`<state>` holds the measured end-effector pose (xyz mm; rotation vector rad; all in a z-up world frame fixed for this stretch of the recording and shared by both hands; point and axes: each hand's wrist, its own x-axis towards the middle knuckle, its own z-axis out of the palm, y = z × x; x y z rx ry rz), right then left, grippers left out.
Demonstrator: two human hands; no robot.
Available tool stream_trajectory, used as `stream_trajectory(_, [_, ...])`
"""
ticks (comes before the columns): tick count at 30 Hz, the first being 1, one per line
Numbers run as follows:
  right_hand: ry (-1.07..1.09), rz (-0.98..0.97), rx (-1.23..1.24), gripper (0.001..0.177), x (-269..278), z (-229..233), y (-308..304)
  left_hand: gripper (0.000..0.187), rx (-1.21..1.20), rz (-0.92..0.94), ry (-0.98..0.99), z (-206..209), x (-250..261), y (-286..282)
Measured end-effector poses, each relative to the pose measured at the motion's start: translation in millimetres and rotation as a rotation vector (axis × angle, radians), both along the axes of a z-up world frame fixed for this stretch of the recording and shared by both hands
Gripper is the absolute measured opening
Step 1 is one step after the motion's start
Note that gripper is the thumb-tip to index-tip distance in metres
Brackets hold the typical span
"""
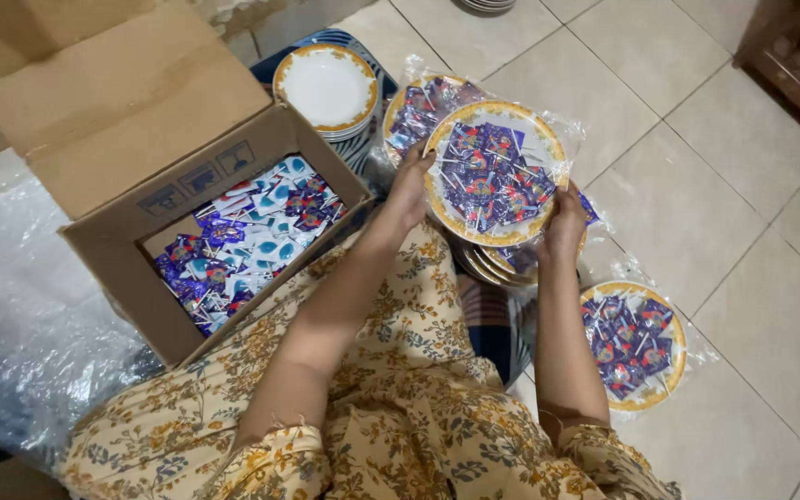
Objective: Wrapping decorative plates in plastic and packing them into a box with candy packets.
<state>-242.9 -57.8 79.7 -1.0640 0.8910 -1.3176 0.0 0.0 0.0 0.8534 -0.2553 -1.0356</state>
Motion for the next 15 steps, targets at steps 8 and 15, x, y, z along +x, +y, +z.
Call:
stream_trajectory(8, [0.044, -0.125, 0.023, 0.039, -108.9, -10.8, 7.3, 0.041, 0.041, -0.202, -0.064, 12.8, -87.4, -10.8])
stream_trajectory(15, [0.092, -0.347, 0.035, 0.040, -245.6, -84.3, 3.2, 0.060, -0.058, -0.419, -0.101, 22.4, -180.6, -12.7])
